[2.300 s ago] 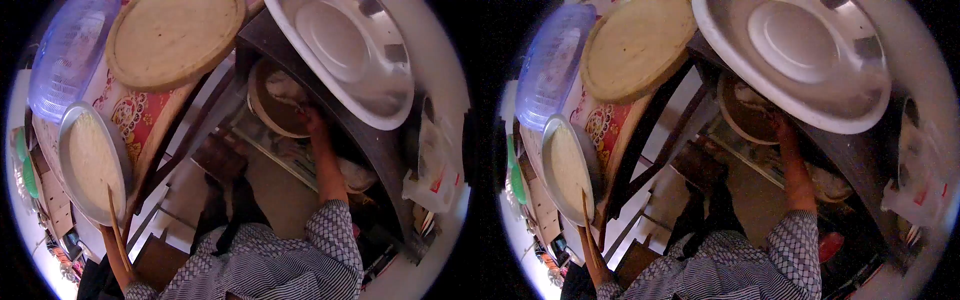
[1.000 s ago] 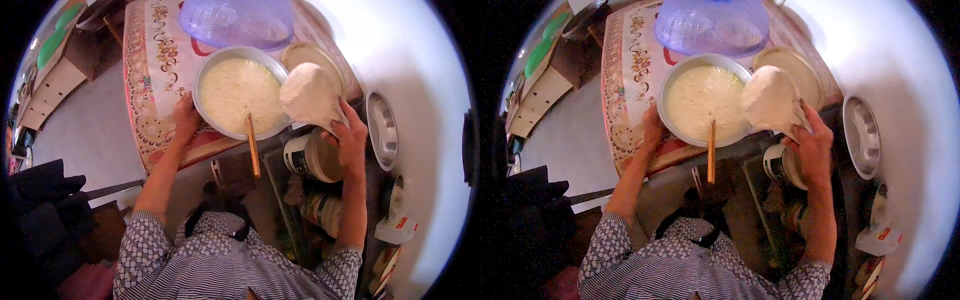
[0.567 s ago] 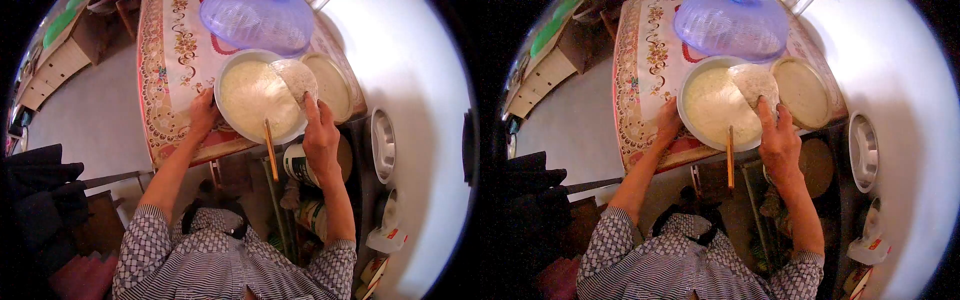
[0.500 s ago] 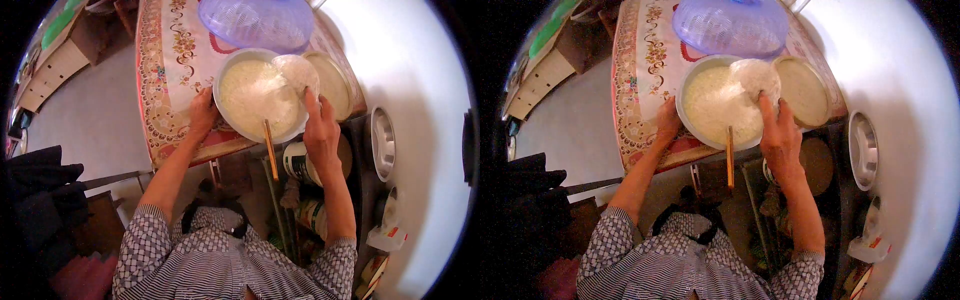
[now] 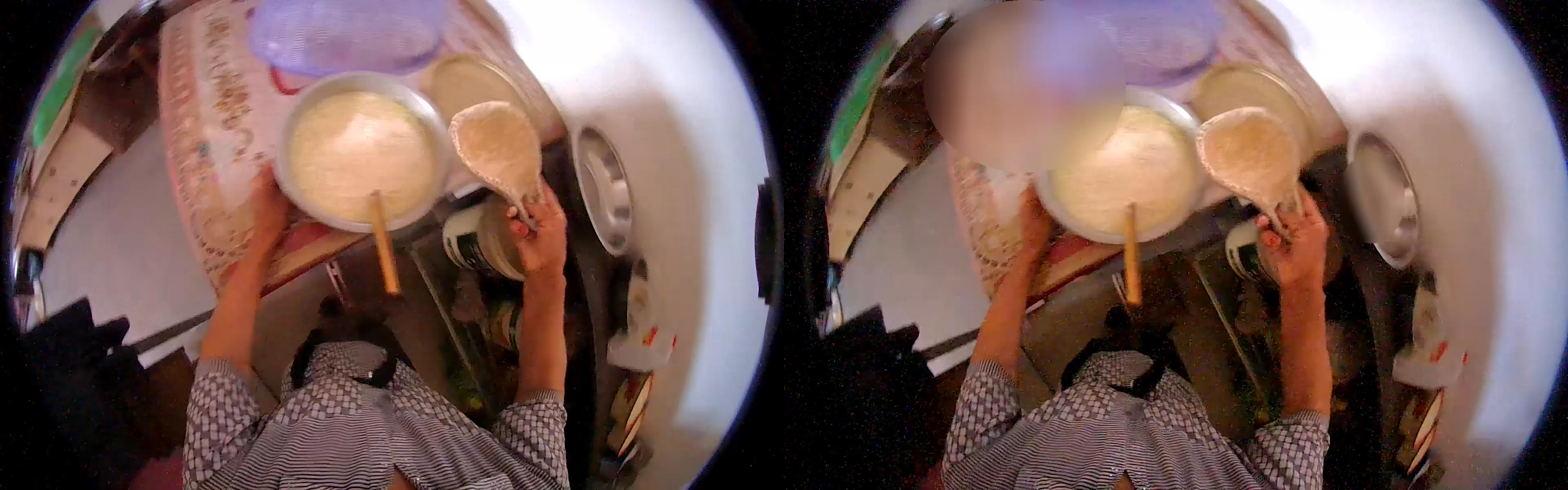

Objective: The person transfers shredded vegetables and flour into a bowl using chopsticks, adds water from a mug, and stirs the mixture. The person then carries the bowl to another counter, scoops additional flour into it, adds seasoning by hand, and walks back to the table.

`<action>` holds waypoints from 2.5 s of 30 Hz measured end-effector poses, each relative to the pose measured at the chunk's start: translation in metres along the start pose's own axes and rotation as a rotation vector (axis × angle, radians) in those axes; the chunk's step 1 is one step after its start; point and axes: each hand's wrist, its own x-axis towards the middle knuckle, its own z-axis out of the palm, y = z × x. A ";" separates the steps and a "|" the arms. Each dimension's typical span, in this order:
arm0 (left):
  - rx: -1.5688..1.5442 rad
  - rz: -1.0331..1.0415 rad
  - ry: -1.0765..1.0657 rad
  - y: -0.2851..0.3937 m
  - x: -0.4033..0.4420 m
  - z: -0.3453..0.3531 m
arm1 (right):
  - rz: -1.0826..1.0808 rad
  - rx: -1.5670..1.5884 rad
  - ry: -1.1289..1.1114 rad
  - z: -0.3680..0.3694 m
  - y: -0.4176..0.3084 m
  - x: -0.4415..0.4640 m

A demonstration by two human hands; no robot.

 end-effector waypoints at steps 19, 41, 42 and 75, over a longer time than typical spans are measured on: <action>0.036 -0.300 -0.043 -0.051 -0.027 -0.021 | 0.137 -0.072 0.366 -0.405 0.178 0.122; 0.144 -0.360 0.059 -0.024 -0.027 -0.007 | 0.287 -0.304 0.183 -0.472 0.232 0.180; 0.149 -0.360 0.059 -0.027 -0.028 -0.007 | 0.282 -0.309 0.178 -0.470 0.231 0.178; 0.099 -0.345 -0.041 -0.044 -0.036 -0.023 | 0.371 -0.043 0.509 -0.429 0.179 0.098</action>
